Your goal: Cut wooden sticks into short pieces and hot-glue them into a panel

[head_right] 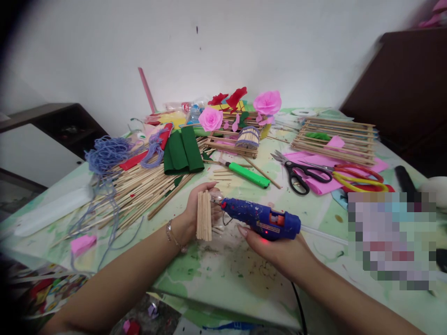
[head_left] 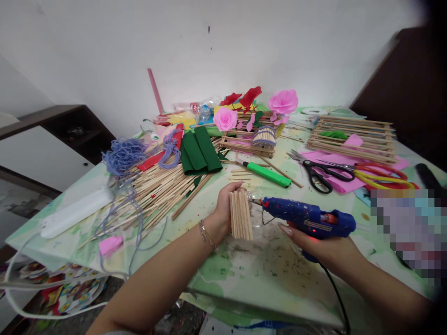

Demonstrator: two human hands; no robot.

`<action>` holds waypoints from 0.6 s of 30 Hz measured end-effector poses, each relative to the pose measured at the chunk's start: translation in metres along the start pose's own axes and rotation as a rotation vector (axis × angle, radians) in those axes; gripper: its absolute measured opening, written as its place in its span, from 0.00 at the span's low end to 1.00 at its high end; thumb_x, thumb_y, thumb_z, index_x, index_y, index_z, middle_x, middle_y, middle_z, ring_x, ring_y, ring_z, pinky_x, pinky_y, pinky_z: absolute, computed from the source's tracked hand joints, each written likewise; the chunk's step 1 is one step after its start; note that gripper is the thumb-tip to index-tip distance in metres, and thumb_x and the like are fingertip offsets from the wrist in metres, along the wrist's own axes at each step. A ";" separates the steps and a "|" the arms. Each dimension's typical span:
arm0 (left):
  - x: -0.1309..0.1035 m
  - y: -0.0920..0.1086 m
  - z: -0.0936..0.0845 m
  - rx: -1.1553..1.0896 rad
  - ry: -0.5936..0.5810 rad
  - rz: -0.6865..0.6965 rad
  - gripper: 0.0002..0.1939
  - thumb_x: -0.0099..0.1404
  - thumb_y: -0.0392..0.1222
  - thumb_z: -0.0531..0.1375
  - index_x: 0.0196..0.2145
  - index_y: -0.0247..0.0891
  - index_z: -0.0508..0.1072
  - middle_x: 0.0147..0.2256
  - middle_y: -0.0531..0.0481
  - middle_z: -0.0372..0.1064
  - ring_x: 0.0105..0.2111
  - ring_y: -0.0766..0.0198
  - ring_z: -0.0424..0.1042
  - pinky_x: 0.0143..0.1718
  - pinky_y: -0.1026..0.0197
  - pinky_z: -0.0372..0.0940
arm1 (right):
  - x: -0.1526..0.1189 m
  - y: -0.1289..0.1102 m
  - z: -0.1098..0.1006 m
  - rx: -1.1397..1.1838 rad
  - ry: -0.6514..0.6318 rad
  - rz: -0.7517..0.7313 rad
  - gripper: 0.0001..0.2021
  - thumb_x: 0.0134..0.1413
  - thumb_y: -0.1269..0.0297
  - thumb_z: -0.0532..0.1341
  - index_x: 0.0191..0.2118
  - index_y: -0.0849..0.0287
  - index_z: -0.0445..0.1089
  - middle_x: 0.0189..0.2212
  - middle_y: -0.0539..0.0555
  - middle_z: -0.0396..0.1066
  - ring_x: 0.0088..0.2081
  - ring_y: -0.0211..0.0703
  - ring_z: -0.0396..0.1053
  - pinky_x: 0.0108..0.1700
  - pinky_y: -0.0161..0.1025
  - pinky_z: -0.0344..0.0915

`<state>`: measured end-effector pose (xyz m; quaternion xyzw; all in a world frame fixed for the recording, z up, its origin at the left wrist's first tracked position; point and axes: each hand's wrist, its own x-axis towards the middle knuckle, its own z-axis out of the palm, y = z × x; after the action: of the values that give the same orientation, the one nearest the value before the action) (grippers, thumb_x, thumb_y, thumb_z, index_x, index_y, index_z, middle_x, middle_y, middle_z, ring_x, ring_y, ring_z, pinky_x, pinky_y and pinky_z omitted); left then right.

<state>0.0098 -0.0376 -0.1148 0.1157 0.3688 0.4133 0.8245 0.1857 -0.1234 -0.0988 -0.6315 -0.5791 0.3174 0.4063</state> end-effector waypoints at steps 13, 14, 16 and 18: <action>-0.007 0.004 0.006 -0.008 0.099 -0.017 0.23 0.63 0.43 0.50 0.11 0.38 0.55 0.09 0.54 0.52 0.06 0.71 0.47 0.08 0.67 0.43 | 0.000 -0.005 -0.001 0.066 -0.067 -0.015 0.09 0.40 0.56 0.65 0.25 0.55 0.70 0.23 0.51 0.73 0.26 0.45 0.71 0.30 0.39 0.71; -0.007 0.004 0.007 -0.010 0.099 -0.016 0.23 0.63 0.43 0.50 0.12 0.38 0.55 0.09 0.55 0.52 0.06 0.72 0.47 0.08 0.67 0.44 | 0.000 -0.005 -0.001 0.068 -0.071 -0.019 0.08 0.40 0.57 0.65 0.25 0.55 0.70 0.23 0.51 0.73 0.26 0.45 0.71 0.30 0.39 0.71; -0.007 0.004 0.007 -0.013 0.097 -0.018 0.22 0.62 0.43 0.51 0.12 0.38 0.55 0.09 0.55 0.52 0.06 0.72 0.46 0.08 0.67 0.44 | 0.000 -0.006 -0.001 0.069 -0.071 -0.019 0.08 0.40 0.58 0.65 0.26 0.55 0.71 0.23 0.51 0.74 0.26 0.46 0.71 0.29 0.39 0.71; -0.008 0.005 0.008 -0.019 0.094 -0.028 0.22 0.62 0.43 0.51 0.12 0.38 0.55 0.09 0.54 0.53 0.06 0.72 0.46 0.08 0.67 0.45 | 0.000 -0.006 -0.001 0.073 -0.071 -0.013 0.08 0.40 0.57 0.65 0.25 0.55 0.71 0.22 0.51 0.73 0.26 0.45 0.71 0.29 0.39 0.71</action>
<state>0.0093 -0.0397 -0.1030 0.0834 0.4046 0.4102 0.8131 0.1839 -0.1234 -0.0930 -0.6008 -0.5854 0.3576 0.4105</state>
